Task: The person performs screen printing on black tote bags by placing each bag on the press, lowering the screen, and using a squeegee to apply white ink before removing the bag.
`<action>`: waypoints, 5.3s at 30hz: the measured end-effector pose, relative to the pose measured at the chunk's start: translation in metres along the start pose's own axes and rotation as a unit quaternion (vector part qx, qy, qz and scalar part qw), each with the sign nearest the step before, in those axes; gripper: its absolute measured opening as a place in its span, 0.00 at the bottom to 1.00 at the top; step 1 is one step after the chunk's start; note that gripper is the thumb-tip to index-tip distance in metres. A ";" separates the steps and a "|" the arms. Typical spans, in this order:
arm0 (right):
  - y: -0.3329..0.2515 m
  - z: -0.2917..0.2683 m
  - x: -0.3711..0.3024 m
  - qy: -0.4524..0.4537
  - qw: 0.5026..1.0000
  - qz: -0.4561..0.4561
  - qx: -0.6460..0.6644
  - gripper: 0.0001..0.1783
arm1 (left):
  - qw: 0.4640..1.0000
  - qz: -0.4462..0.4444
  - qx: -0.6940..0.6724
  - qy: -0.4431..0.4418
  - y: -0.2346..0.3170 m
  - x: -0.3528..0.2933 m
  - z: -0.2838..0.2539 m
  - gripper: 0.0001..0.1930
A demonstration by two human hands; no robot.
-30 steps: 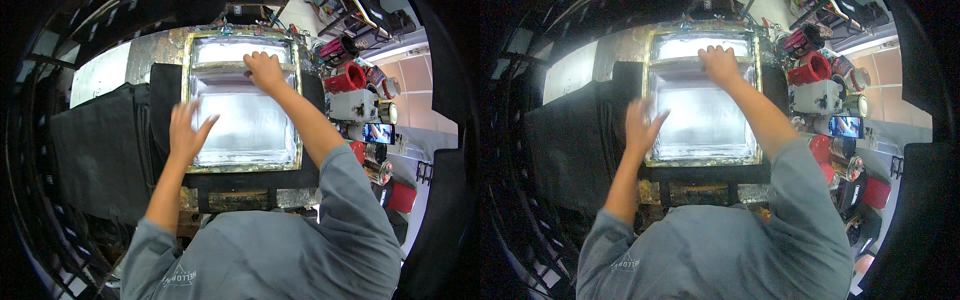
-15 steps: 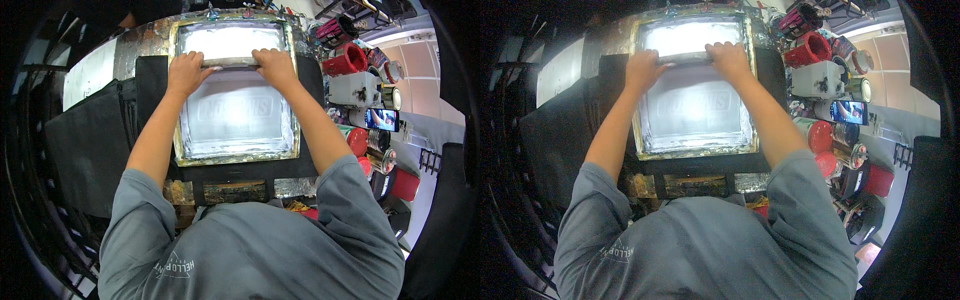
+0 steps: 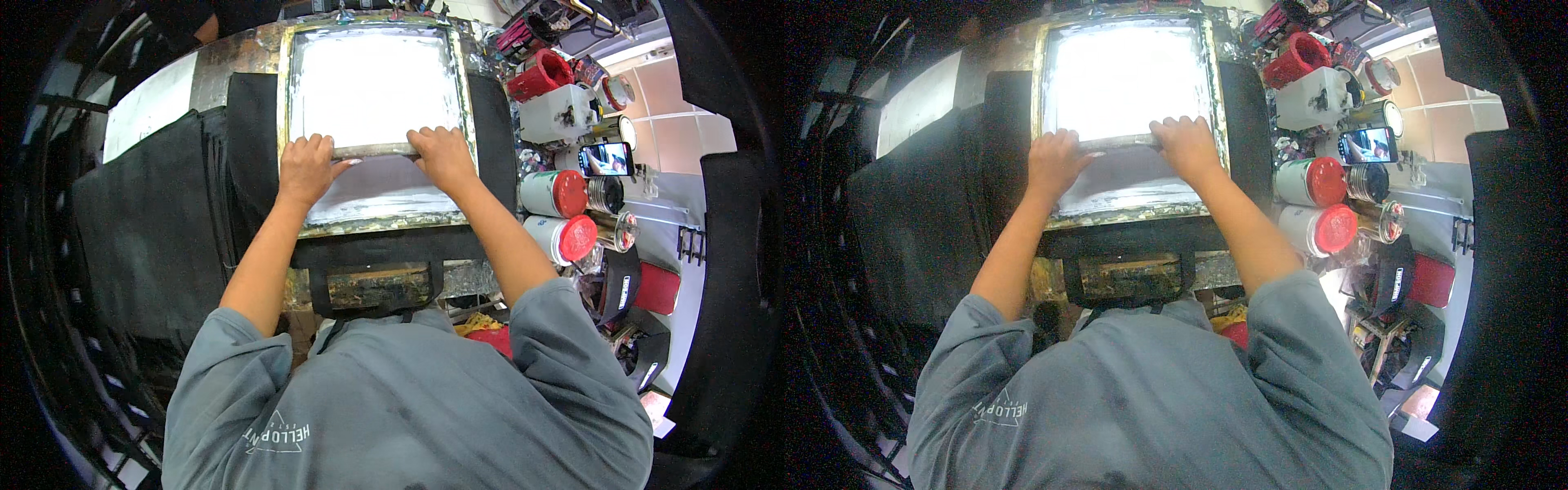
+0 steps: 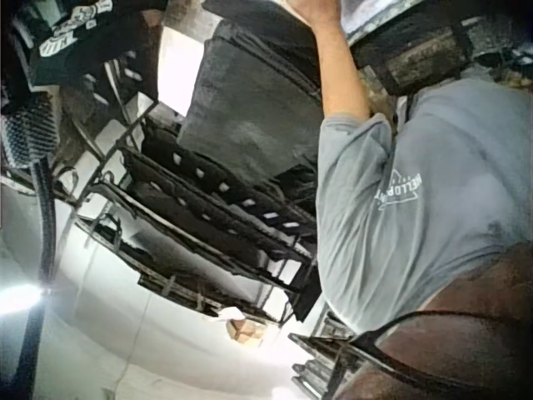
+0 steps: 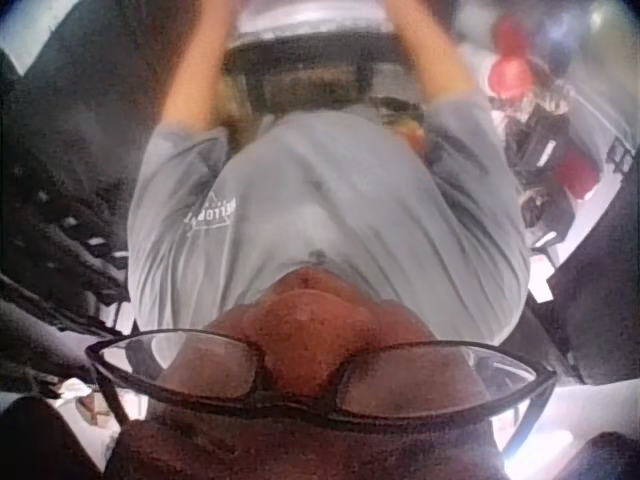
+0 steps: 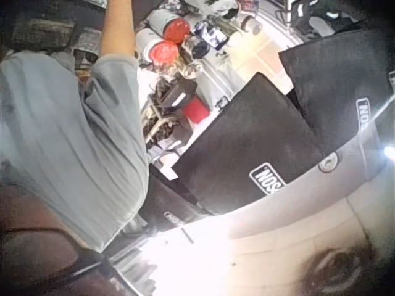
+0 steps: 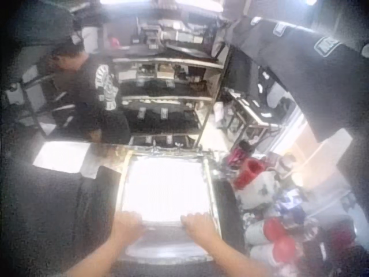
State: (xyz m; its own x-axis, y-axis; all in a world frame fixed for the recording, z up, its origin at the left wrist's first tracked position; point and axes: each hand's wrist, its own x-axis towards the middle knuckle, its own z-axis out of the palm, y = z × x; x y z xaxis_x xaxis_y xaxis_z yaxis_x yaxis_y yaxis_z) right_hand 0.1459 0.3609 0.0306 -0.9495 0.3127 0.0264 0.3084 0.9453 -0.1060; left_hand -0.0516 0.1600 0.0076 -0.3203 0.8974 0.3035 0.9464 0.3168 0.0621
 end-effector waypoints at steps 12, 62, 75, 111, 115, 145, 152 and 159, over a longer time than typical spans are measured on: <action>-0.026 -0.011 -0.040 -0.086 0.996 0.013 -0.019 0.22 | 0.997 -0.042 -0.063 0.028 0.022 -0.066 -0.031 0.38; -0.032 -0.283 0.094 0.208 0.976 0.066 0.003 0.41 | 0.898 -0.357 -0.237 0.104 -0.048 -0.072 -0.127 0.16; -0.031 -0.265 0.096 0.229 0.970 0.048 -0.059 0.46 | 0.880 -0.431 -0.134 0.145 -0.352 -0.223 -0.308 0.15; -0.031 -0.254 0.074 0.213 0.973 0.071 -0.054 0.46 | 0.942 -0.249 0.069 -0.216 -0.129 -0.227 -0.083 0.08; -0.030 -0.248 0.073 0.252 0.962 0.067 -0.083 0.46 | 0.964 -0.180 0.015 -0.194 -0.137 -0.184 -0.167 0.09; -0.050 -0.251 0.059 0.215 0.970 0.096 -0.065 0.46 | 0.954 -0.219 -0.205 -0.004 -0.160 -0.189 -0.239 0.14; -0.029 -0.241 0.074 0.290 0.954 0.041 -0.068 0.46 | 0.942 -0.036 -0.288 -0.167 0.024 -0.062 -0.129 0.14; -0.028 -0.241 0.078 0.317 0.946 0.021 -0.063 0.44 | 0.924 -0.063 -0.372 -0.066 0.209 -0.025 0.057 0.30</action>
State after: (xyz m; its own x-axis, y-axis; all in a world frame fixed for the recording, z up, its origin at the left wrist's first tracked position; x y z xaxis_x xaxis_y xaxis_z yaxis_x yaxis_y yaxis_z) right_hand 0.0774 0.3806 0.2750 -0.7226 0.3053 0.6202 0.3872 0.9220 -0.0027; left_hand 0.1519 0.2208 -0.0411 -0.3855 0.9129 0.1338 0.6516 0.1667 0.7400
